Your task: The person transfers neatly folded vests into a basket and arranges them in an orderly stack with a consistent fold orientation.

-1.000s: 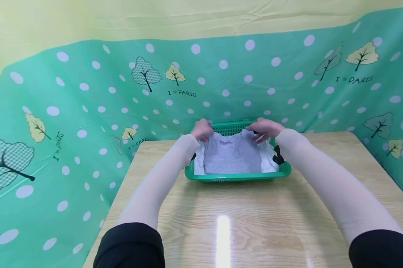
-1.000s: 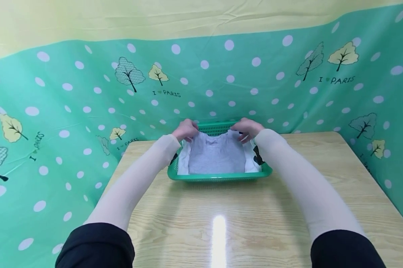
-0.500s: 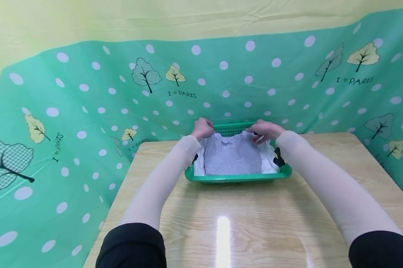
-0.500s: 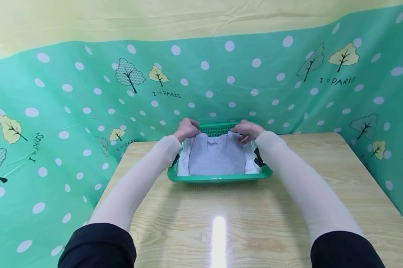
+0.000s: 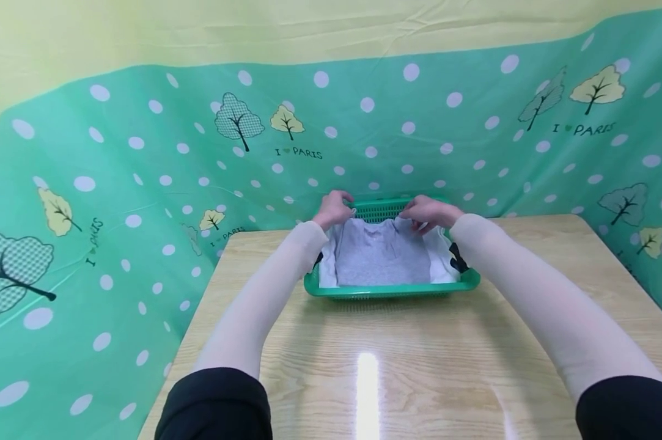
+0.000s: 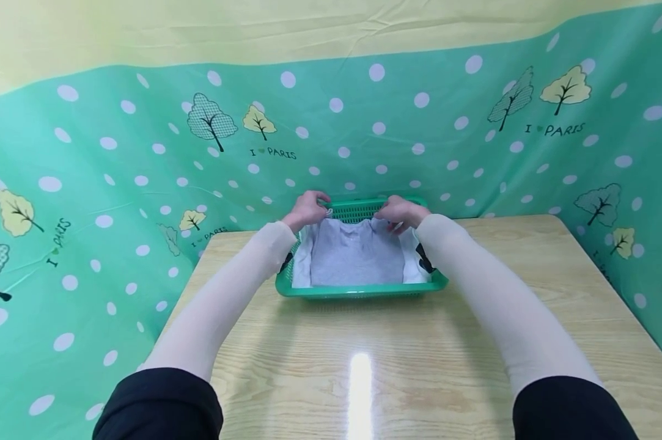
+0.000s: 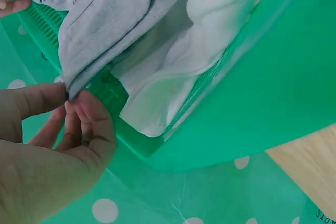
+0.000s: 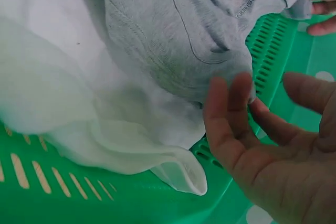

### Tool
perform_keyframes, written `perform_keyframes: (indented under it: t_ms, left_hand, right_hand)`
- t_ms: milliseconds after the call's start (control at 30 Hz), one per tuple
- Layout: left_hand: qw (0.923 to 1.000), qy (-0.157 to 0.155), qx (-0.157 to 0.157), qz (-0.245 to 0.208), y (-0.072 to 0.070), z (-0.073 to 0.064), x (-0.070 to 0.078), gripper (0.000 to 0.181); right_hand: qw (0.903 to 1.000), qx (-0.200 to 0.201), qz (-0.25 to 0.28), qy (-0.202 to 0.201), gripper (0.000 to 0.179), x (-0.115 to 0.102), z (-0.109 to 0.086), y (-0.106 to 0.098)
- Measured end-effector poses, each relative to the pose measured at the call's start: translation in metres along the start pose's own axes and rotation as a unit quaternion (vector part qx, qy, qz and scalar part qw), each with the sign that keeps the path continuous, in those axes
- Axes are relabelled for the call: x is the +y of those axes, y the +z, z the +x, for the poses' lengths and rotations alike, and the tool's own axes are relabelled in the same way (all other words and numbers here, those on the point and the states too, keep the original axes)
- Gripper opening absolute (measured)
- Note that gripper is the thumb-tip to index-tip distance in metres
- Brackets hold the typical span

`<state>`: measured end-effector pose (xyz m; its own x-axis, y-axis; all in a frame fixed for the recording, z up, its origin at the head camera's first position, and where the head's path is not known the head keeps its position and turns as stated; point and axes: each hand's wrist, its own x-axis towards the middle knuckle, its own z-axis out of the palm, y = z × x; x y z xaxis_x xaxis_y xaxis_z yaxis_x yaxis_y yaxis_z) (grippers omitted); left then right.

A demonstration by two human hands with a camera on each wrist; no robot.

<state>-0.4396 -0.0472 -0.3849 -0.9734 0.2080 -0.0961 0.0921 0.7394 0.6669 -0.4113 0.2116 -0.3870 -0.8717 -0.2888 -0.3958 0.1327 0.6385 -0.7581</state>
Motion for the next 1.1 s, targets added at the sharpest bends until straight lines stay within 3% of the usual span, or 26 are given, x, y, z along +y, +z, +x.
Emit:
perform_keyframes:
  t_ms: [200,367,467,600,800,1100]
  left_hand:
    - [0.9990,0.002,-0.029,0.032,-0.0001,0.0006,-0.0010,0.037]
    - [0.9948,0.006,-0.040,0.094,0.0027,0.0022,-0.0022,0.027]
    - [0.9912,0.000,-0.023,0.130,0.0059,0.0034,-0.0036,0.015]
    - [0.9886,-0.015,0.007,0.149,0.0094,0.0033,-0.0035,0.043]
    - [0.9888,-0.015,0.045,0.141,0.0052,0.0007,-0.0008,0.046]
    - [0.9895,-0.004,0.057,0.132,0.0034,0.0011,-0.0029,0.031]
  right_hand:
    - [0.9980,0.044,-0.046,0.001,0.047,0.0024,0.0022,0.0057]
    - [0.9911,0.062,-0.118,-0.003,0.029,0.0042,0.0043,0.0075]
    - [0.9867,0.071,-0.146,-0.006,0.020,0.0053,0.0061,0.0089]
    - [0.9829,0.091,-0.160,-0.005,0.023,0.0050,0.0071,0.0106]
    - [0.9771,0.128,-0.163,-0.048,0.040,0.0016,0.0064,0.0081]
    - [0.9493,0.198,-0.231,-0.079,0.004,0.0018,0.0038,0.0059]
